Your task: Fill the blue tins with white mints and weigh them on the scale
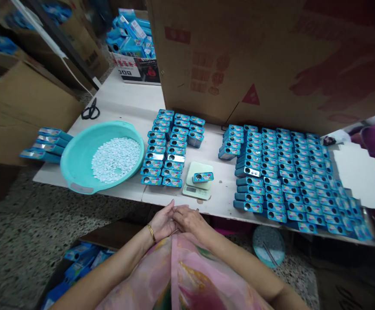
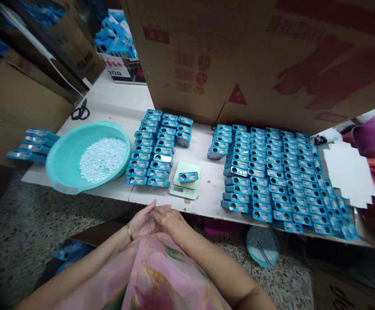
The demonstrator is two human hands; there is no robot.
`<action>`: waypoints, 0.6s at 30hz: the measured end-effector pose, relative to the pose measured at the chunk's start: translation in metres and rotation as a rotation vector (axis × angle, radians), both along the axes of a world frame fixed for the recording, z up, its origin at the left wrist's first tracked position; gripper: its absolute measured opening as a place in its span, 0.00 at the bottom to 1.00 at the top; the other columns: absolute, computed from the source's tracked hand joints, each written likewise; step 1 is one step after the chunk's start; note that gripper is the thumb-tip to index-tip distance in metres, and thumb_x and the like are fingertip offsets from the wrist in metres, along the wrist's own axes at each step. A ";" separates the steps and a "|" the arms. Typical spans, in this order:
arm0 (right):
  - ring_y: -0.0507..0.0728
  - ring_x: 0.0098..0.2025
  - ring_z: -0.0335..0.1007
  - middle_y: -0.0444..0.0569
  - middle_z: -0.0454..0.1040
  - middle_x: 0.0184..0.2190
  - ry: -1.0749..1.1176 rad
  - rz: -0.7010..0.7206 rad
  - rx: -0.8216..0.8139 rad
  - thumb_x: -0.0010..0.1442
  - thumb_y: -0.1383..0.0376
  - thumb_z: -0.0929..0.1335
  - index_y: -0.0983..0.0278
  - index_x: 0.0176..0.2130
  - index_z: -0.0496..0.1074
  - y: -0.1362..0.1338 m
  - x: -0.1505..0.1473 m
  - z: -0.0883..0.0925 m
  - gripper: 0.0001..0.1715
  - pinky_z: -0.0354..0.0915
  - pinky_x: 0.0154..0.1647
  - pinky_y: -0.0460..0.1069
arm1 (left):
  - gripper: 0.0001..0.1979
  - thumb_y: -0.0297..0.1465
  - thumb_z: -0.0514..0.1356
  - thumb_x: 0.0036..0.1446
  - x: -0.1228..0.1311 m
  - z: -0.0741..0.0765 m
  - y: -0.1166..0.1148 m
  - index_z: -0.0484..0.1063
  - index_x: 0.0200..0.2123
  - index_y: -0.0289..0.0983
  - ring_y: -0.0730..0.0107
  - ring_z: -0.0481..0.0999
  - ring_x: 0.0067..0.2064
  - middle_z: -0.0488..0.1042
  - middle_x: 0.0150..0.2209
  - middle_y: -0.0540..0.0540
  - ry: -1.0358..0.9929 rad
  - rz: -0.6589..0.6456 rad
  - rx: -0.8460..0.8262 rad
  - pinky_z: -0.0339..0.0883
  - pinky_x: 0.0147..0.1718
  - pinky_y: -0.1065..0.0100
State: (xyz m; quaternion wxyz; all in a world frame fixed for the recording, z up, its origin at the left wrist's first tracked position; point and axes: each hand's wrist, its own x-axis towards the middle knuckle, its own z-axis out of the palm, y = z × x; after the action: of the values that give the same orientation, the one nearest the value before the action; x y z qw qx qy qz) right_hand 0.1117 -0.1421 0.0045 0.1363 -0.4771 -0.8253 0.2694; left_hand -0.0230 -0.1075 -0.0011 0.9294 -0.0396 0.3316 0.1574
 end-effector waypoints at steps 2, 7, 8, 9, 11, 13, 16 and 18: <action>0.53 0.33 0.64 0.47 0.69 0.33 0.013 -0.009 0.010 0.54 0.69 0.63 0.64 0.37 0.66 -0.001 -0.002 -0.003 0.08 0.62 0.30 0.45 | 0.22 0.39 0.48 0.55 0.002 0.002 0.000 0.65 0.45 0.29 0.60 0.73 0.39 0.74 0.37 0.37 -0.008 -0.010 0.000 0.63 0.39 0.62; 0.51 0.33 0.64 0.46 0.69 0.32 0.080 -0.092 0.052 0.54 0.68 0.63 0.64 0.35 0.66 0.002 0.004 -0.006 0.06 0.62 0.32 0.44 | 0.18 0.37 0.49 0.56 0.005 0.002 0.002 0.68 0.39 0.29 0.63 0.74 0.37 0.74 0.33 0.40 0.024 0.053 0.020 0.64 0.40 0.63; 0.51 0.33 0.64 0.46 0.69 0.31 0.094 -0.134 0.063 0.54 0.68 0.63 0.64 0.35 0.66 0.006 0.010 -0.006 0.05 0.62 0.33 0.44 | 0.16 0.36 0.49 0.56 0.005 0.000 0.003 0.68 0.38 0.29 0.65 0.73 0.37 0.74 0.33 0.40 0.041 0.094 0.036 0.63 0.41 0.64; 0.51 0.34 0.64 0.47 0.68 0.31 0.105 -0.186 0.075 0.56 0.68 0.62 0.64 0.35 0.65 0.012 0.018 -0.005 0.05 0.61 0.35 0.44 | 0.16 0.35 0.50 0.56 0.005 -0.002 0.004 0.69 0.38 0.29 0.66 0.73 0.38 0.74 0.34 0.40 0.057 0.131 0.051 0.63 0.43 0.66; 0.51 0.35 0.63 0.48 0.67 0.32 0.117 -0.307 0.100 0.58 0.68 0.59 0.65 0.35 0.65 0.027 0.038 -0.003 0.07 0.61 0.37 0.45 | 0.16 0.34 0.50 0.55 0.004 -0.005 0.005 0.68 0.38 0.27 0.65 0.71 0.42 0.74 0.37 0.37 0.088 0.159 0.071 0.61 0.46 0.66; 0.53 0.37 0.63 0.50 0.66 0.33 0.117 -0.421 0.125 0.59 0.68 0.58 0.65 0.36 0.64 0.045 0.059 -0.002 0.09 0.61 0.39 0.47 | 0.17 0.35 0.51 0.55 0.003 -0.008 0.006 0.68 0.40 0.25 0.61 0.69 0.46 0.72 0.41 0.33 0.123 0.149 0.080 0.60 0.48 0.65; 0.54 0.37 0.63 0.51 0.66 0.34 0.118 -0.502 0.139 0.58 0.67 0.59 0.65 0.36 0.65 0.064 0.082 -0.004 0.08 0.61 0.38 0.49 | 0.18 0.34 0.51 0.55 0.001 -0.009 0.006 0.66 0.42 0.26 0.60 0.68 0.48 0.70 0.43 0.33 0.143 0.129 0.084 0.61 0.47 0.64; 0.55 0.39 0.64 0.51 0.67 0.36 0.123 -0.505 0.139 0.58 0.67 0.59 0.64 0.38 0.66 0.063 0.083 -0.004 0.09 0.62 0.39 0.49 | 0.18 0.34 0.50 0.55 0.001 -0.009 0.006 0.66 0.44 0.27 0.61 0.68 0.48 0.70 0.44 0.33 0.133 0.129 0.082 0.61 0.47 0.64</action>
State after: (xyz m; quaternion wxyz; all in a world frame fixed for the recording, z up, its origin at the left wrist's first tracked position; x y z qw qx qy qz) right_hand 0.1949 -0.0790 0.0002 0.2815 -0.6402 -0.6868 0.1980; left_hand -0.0219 -0.1017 -0.0099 0.8942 -0.0123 0.3824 0.2326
